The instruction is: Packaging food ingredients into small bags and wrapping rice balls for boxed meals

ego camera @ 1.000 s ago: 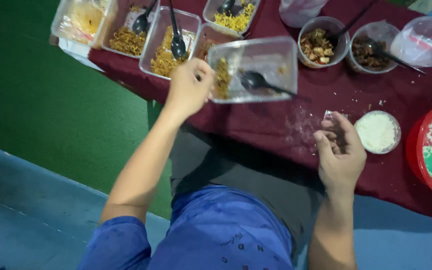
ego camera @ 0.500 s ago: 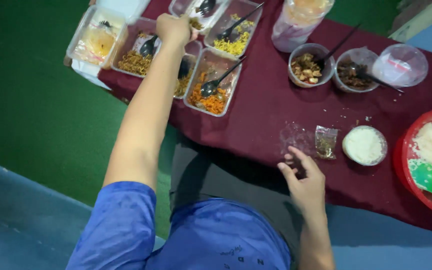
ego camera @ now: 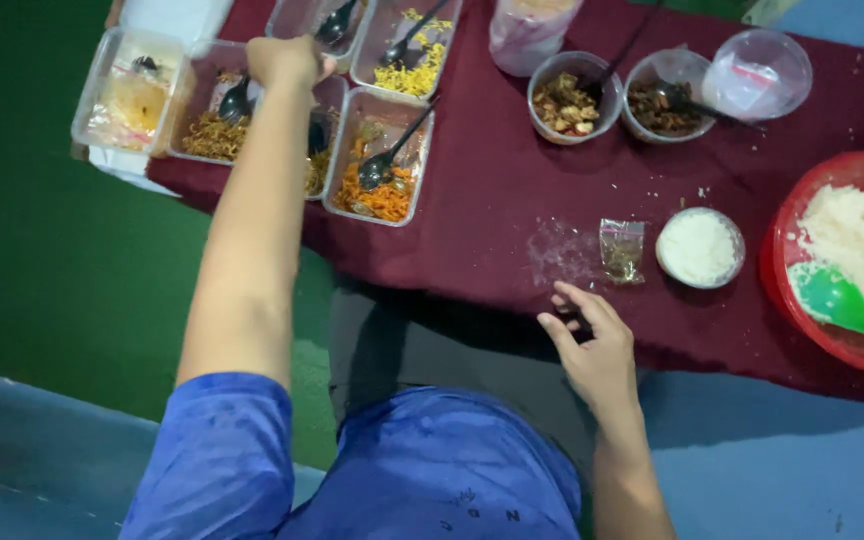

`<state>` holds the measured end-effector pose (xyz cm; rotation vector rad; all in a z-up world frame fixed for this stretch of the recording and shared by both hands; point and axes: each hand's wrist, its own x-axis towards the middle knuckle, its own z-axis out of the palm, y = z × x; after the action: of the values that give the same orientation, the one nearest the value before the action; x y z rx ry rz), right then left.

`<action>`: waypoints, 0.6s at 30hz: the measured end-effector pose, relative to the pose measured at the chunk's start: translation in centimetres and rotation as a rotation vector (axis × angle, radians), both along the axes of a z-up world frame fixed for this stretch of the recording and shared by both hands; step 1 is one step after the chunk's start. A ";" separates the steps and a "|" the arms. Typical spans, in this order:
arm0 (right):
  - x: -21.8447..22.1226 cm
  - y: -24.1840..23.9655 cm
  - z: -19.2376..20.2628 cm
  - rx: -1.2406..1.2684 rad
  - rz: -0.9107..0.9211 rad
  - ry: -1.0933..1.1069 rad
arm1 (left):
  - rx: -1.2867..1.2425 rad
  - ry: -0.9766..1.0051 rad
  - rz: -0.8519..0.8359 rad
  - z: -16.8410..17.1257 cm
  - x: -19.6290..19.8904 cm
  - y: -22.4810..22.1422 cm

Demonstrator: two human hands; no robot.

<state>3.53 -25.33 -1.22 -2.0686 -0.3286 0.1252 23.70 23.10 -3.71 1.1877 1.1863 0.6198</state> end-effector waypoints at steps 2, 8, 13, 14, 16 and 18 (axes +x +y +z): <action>0.1 -0.1 -0.1 0.010 -0.003 -0.014 | 0.047 0.111 -0.058 1.7 -1.2 -1.0; 0.8 -0.8 -1.2 0.044 -0.046 -0.164 | 0.300 -0.038 -0.324 0.9 -4.9 -2.9; 0.9 -0.6 -0.1 0.073 -0.205 -0.198 | 0.583 0.134 -0.750 7.9 -10.0 -12.0; 1.2 -0.8 -0.6 0.075 -0.212 -0.196 | 0.586 0.135 -0.757 6.6 -10.1 -12.4; 2.0 -1.3 -1.4 0.174 -0.167 -0.316 | 0.849 0.020 -0.866 3.8 -10.3 -13.4; 2.4 -1.6 -2.0 0.146 -0.141 -0.362 | 0.878 -0.012 -0.921 4.8 -10.5 -15.6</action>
<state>5.89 -26.92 -3.25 -1.9564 -0.3978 -0.3529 13.25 7.52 1.09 2.2504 0.1984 0.4103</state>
